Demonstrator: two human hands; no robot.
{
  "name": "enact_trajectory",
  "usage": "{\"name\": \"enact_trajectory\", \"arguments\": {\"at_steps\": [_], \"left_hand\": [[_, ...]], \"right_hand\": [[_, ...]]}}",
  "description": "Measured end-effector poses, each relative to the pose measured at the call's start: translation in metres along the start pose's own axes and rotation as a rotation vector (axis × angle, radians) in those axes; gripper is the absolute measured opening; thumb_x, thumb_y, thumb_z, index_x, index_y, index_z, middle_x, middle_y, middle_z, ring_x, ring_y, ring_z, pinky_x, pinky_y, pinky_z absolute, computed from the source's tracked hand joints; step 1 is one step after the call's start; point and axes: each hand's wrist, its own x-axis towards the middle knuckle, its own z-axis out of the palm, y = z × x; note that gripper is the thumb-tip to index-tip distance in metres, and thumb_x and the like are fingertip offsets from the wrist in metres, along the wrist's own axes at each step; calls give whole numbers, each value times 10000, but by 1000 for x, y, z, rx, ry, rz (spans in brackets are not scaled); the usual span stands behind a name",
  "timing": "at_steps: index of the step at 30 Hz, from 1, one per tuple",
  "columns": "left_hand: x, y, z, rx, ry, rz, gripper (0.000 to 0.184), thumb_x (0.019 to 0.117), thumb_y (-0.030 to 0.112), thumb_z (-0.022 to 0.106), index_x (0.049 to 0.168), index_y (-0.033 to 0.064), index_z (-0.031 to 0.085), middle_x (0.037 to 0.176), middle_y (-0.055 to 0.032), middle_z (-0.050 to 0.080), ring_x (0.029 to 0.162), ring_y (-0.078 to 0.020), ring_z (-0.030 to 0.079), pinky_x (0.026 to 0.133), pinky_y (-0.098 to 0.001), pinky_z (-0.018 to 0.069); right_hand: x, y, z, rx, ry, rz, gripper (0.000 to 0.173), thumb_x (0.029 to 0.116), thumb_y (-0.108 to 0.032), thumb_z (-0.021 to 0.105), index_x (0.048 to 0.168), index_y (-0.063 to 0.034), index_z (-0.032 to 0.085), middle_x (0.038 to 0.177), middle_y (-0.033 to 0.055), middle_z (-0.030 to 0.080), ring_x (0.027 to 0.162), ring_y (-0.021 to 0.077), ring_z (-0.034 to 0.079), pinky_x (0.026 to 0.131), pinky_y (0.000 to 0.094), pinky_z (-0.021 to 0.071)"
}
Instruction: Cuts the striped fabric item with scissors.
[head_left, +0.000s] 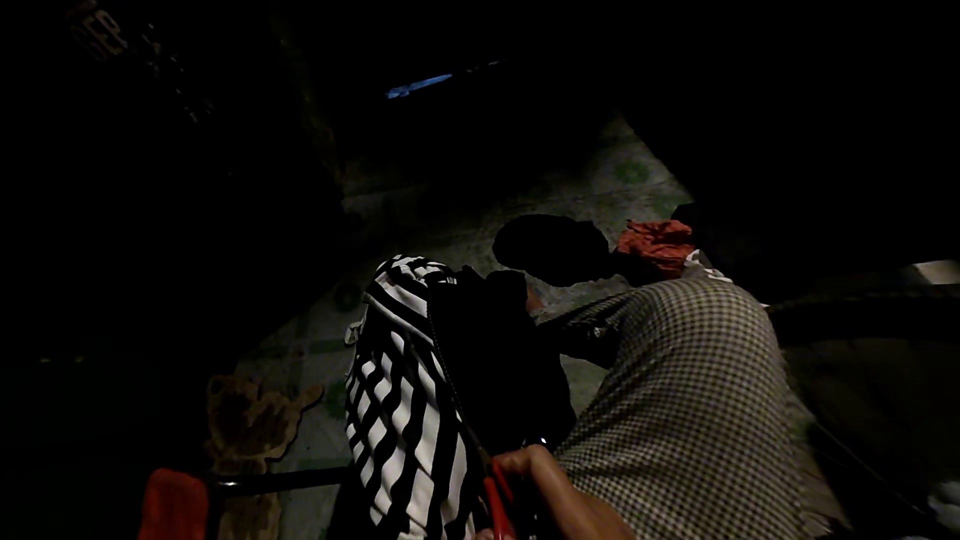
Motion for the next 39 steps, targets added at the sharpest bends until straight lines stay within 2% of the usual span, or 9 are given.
{"name": "enact_trajectory", "arguments": {"at_steps": [3,8,12,16,22,25,28,32,39], "left_hand": [[-2,-18,-5,69,-21,13,393,795,172,868,1086,-21,688,1006,0,732,950,-18,682,894,-255,580],[0,-26,-8,28,-79,32,311,838,156,828,1087,22,698,993,-1,736,933,-60,700,864,-298,601],[-2,-14,-7,39,-58,-38,332,799,127,835,1076,15,691,967,16,730,896,-34,692,835,-270,600],[0,-14,-11,96,-67,-27,369,797,184,840,1079,11,678,958,24,722,889,-18,682,827,-257,593],[2,-17,-13,82,-86,13,374,817,181,841,1107,8,682,1000,9,733,926,-35,693,859,-274,598],[2,-20,-12,80,-78,69,445,820,207,854,1156,-23,672,1066,-30,735,996,-65,694,914,-295,588],[3,-16,-11,83,-75,56,433,811,197,861,1143,-13,679,1058,-32,737,986,-79,699,906,-307,593],[2,-18,-16,123,-103,42,429,824,214,848,1145,-11,675,1053,-3,731,983,-34,684,905,-270,583],[4,-30,-20,127,-134,81,403,831,213,850,1128,-5,689,1050,-43,733,981,-91,698,899,-314,594]], "right_hand": [[1,0,0,-30,11,7,414,984,-295,680,1273,-31,544,931,92,693,768,207,693,672,423,593],[2,2,0,-54,25,-2,381,993,-259,666,1275,-27,555,924,98,698,770,216,695,666,423,591],[7,5,-3,-87,20,-22,435,975,-301,688,1283,-30,544,1006,116,683,838,235,693,711,443,593],[11,7,-5,-98,22,-35,492,964,-331,699,1313,-26,534,1074,132,672,875,241,691,740,445,594],[13,4,-4,-79,31,-21,451,970,-319,693,1286,-34,545,1038,108,689,875,218,700,743,428,600],[14,4,-5,-82,30,-28,397,980,-274,683,1265,-29,556,963,98,693,817,213,695,705,419,592],[15,4,-7,-70,21,-37,369,984,-252,675,1260,-39,554,934,83,698,787,200,697,679,406,592],[18,4,-9,-77,-4,-20,428,972,-307,691,1276,-43,548,964,90,692,819,213,696,708,427,594],[25,5,-13,-124,-23,6,469,964,-361,689,1291,-63,532,1008,84,686,858,216,697,731,438,595]]}}
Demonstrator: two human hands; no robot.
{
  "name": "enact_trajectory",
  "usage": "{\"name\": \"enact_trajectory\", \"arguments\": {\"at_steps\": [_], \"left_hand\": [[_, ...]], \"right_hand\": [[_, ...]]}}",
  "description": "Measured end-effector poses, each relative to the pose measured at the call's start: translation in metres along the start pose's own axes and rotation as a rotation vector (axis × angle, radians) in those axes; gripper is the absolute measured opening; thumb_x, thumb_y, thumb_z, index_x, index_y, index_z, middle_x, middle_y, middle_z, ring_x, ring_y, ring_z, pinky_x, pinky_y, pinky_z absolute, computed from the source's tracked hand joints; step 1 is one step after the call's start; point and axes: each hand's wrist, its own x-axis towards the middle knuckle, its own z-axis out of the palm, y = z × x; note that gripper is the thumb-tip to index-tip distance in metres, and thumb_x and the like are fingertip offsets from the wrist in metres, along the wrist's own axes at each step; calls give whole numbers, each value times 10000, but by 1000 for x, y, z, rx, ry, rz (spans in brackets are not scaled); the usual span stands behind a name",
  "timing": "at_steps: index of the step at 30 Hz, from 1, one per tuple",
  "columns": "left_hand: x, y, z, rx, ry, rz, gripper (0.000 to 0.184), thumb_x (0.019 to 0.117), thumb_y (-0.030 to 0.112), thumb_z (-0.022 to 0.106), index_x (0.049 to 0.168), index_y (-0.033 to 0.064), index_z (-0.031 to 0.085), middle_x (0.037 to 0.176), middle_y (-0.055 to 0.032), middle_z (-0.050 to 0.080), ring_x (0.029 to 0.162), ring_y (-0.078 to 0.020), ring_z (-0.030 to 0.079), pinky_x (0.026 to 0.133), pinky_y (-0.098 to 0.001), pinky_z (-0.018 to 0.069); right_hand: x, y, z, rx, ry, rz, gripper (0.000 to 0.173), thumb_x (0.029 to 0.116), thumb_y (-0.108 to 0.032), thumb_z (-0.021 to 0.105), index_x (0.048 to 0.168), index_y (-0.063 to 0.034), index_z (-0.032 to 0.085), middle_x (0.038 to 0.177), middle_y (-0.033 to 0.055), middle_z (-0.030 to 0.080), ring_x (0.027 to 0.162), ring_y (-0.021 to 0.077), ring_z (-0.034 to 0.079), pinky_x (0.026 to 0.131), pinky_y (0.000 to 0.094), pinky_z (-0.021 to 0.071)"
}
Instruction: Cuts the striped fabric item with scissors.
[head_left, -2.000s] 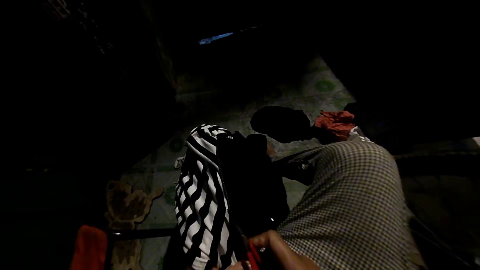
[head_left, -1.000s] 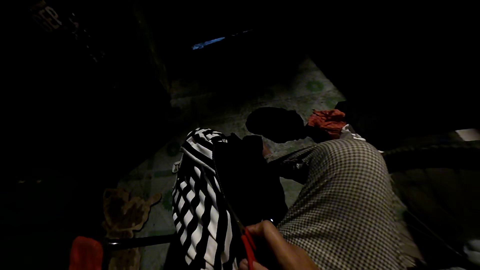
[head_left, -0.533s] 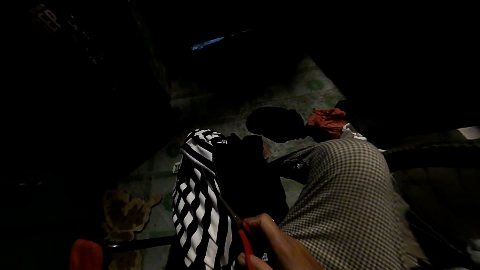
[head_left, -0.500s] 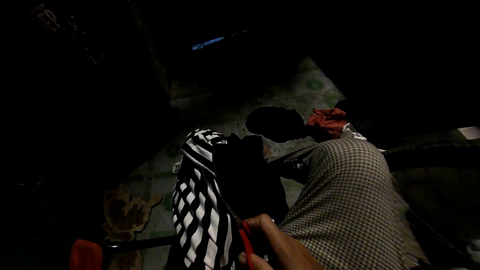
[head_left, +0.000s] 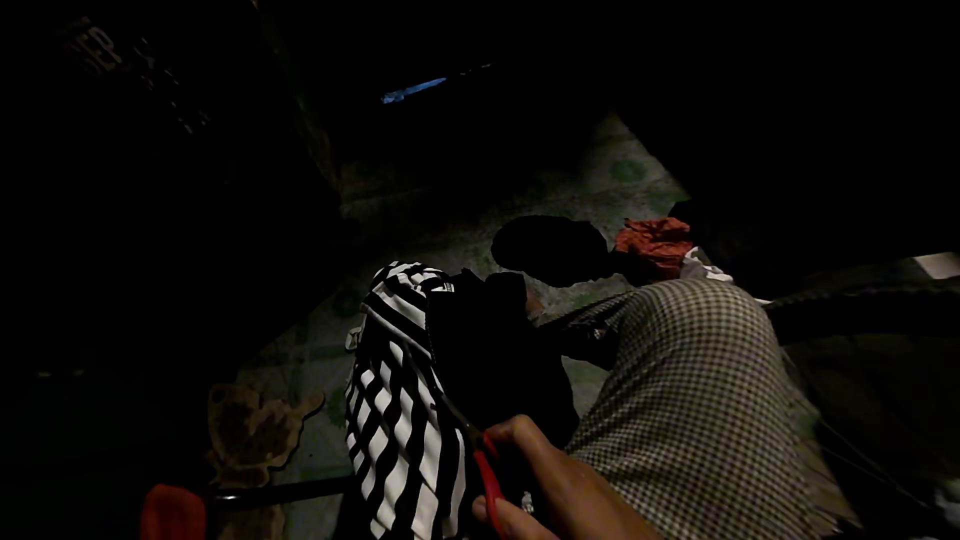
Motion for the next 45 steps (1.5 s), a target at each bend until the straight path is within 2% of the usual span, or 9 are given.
{"name": "enact_trajectory", "arguments": {"at_steps": [6,10,13,19,28,31,36,38,45], "left_hand": [[7,9,2,-167,50,41,384,882,199,812,1198,28,677,1110,-9,735,1040,-87,692,957,-322,579],[16,17,15,-454,409,139,217,1041,263,585,1169,143,712,1076,76,756,1014,-31,700,933,-265,577],[36,41,20,-723,581,-62,220,1050,88,495,1134,-23,666,984,-88,748,921,-159,727,870,-353,610],[50,54,11,-1185,338,-325,284,1007,47,409,1045,-21,683,889,-132,730,820,-187,723,776,-338,614],[61,39,-1,-1434,-142,-220,104,832,72,649,854,38,745,803,-65,696,809,-188,706,821,-363,592],[68,40,-3,-1326,-125,-209,87,805,53,640,819,54,726,769,-39,669,784,-170,688,812,-347,581],[73,43,-5,-920,37,-164,315,792,-53,546,1074,-13,681,831,-51,689,772,-131,672,748,-304,572],[75,45,-4,-825,115,-153,204,770,-44,528,874,19,693,808,-42,677,732,-98,645,694,-257,550],[98,55,-15,-1179,12,-162,307,939,367,685,983,64,705,759,-57,665,612,-112,644,575,-248,564]], "right_hand": [[0,2,1,45,3,-9,443,964,-341,691,1291,-89,530,1012,55,698,858,185,703,731,419,601],[3,4,1,150,4,-44,477,961,-340,707,1317,-80,525,968,50,684,798,155,679,693,375,590],[11,14,4,426,-93,-64,458,948,-283,734,1306,-85,527,924,45,655,733,145,652,628,329,578],[18,30,4,912,-313,-102,384,957,-218,710,1270,-93,526,932,41,667,773,134,658,676,307,576],[17,48,1,1108,-475,-132,344,984,-262,682,1273,-130,552,977,37,694,824,130,687,724,308,599],[16,48,1,1095,-456,-144,342,985,-265,679,1270,-128,549,973,26,688,832,125,682,732,308,595],[14,46,0,1063,-407,-107,347,976,-237,688,1268,-115,548,941,10,678,798,99,655,691,271,564],[14,45,1,1059,-393,-100,359,969,-237,694,1268,-106,544,931,19,677,778,101,650,673,271,559],[14,44,9,875,-294,-109,406,965,-198,704,1300,-70,513,930,43,653,754,124,636,666,302,558]]}}
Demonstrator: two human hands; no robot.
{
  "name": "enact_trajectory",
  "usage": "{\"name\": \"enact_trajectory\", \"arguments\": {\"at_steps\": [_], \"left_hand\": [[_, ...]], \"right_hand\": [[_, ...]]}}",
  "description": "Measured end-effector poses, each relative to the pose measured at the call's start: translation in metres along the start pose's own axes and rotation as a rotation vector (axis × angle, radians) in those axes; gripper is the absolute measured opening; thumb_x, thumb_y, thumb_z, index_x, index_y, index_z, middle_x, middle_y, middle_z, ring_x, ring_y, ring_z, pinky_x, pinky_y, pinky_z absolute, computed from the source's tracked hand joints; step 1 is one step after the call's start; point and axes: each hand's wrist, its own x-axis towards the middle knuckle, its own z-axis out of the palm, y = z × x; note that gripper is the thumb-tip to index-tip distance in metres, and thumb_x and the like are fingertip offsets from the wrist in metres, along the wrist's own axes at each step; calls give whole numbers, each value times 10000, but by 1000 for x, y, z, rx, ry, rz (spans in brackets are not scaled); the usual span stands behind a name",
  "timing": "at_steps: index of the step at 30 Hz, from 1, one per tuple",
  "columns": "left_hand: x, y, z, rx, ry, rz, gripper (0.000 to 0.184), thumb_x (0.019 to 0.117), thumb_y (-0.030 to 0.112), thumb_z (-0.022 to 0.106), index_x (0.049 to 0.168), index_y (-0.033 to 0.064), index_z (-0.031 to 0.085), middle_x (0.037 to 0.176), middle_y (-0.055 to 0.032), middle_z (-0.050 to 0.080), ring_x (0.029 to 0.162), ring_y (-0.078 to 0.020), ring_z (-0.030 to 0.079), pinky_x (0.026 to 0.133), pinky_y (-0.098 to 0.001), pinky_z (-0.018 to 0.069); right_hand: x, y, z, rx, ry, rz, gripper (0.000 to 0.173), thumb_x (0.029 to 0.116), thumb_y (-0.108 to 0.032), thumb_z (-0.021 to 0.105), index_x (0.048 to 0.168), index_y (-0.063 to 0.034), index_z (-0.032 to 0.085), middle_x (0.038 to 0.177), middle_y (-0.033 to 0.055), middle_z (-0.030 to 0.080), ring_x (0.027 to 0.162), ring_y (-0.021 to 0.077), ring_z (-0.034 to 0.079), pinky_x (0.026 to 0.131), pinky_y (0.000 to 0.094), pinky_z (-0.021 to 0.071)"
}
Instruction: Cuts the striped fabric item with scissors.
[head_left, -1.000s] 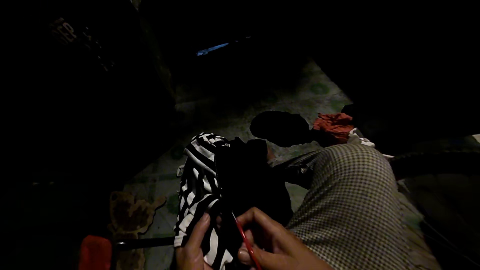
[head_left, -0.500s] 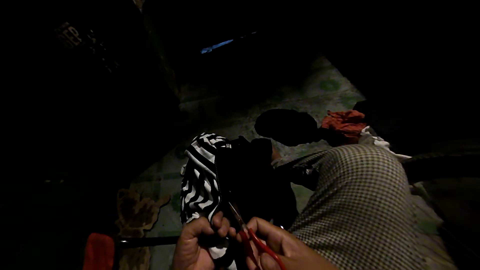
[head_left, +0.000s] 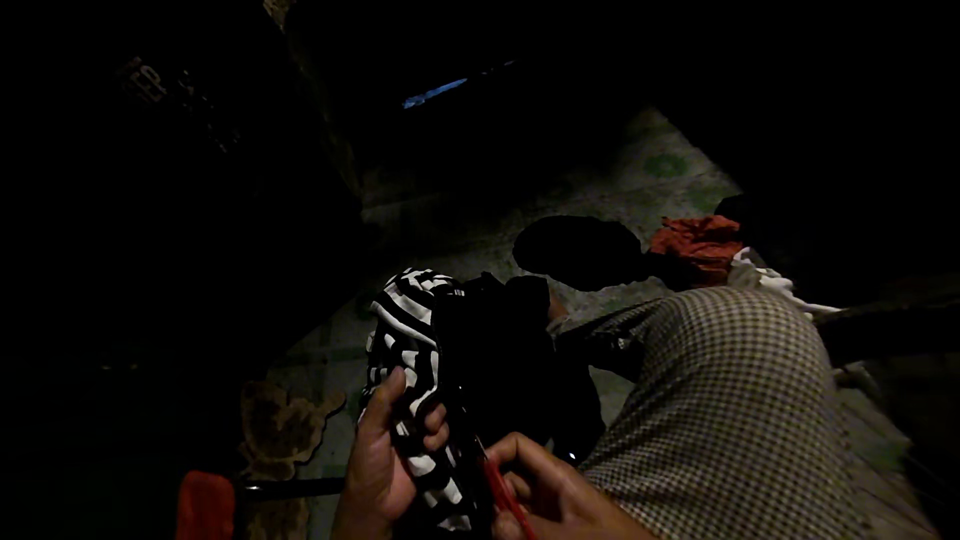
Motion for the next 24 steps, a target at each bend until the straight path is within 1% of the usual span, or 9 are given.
{"name": "enact_trajectory", "arguments": {"at_steps": [2,4,7,9,11,14,17,20,24], "left_hand": [[9,6,-4,-171,-119,-176,220,956,266,674,960,46,691,676,-4,602,528,-56,578,508,-180,511],[14,12,-4,-259,-201,-248,151,935,181,660,913,36,691,622,19,568,485,-31,545,470,-152,472],[15,24,1,-175,-309,-135,166,926,185,646,870,53,731,627,34,589,503,-20,557,468,-147,461],[13,36,10,0,-293,-33,211,944,264,639,854,99,735,606,53,570,487,-2,529,443,-139,427],[14,49,19,178,-279,5,268,977,345,616,875,132,742,602,58,566,488,4,521,448,-142,433],[15,61,37,293,-318,38,312,1006,377,562,892,150,743,600,51,558,479,0,512,443,-145,433],[15,71,61,320,-330,91,342,1018,365,534,842,136,718,573,44,530,449,-8,497,416,-150,432],[11,90,84,312,-283,166,337,1036,336,499,860,127,697,563,38,513,420,-9,472,388,-145,415],[15,126,108,462,-207,354,359,1063,358,420,887,173,672,600,62,538,434,4,472,397,-133,418]], "right_hand": [[-2,3,0,-236,37,13,479,965,-229,708,1371,-69,510,958,65,643,768,148,629,674,325,555],[-7,3,-1,-469,41,45,507,965,-269,708,1405,-112,512,1010,85,679,812,180,672,714,385,586],[-24,-14,-8,-666,-53,28,480,948,-270,726,1367,-92,573,1135,144,675,941,253,681,807,471,576],[-33,-30,-15,-673,-33,-46,505,922,-244,751,1362,-66,582,1201,151,642,975,236,669,814,429,585],[-30,-35,-21,-623,182,-243,560,917,-276,765,1376,-54,533,1215,112,628,973,165,669,800,349,603],[6,-23,-32,-731,617,-452,695,837,-393,784,1449,-221,505,1310,13,583,1127,104,617,887,314,584],[49,-12,-39,-756,649,-405,742,813,-273,799,1484,-246,482,1340,61,533,1138,138,604,883,345,583],[74,-14,-48,-771,697,-507,573,880,-165,752,1422,-163,563,1251,88,620,1053,164,665,844,355,607],[61,-93,-62,-896,745,-776,517,867,-36,731,1364,-56,587,1222,122,645,988,156,675,818,326,597]]}}
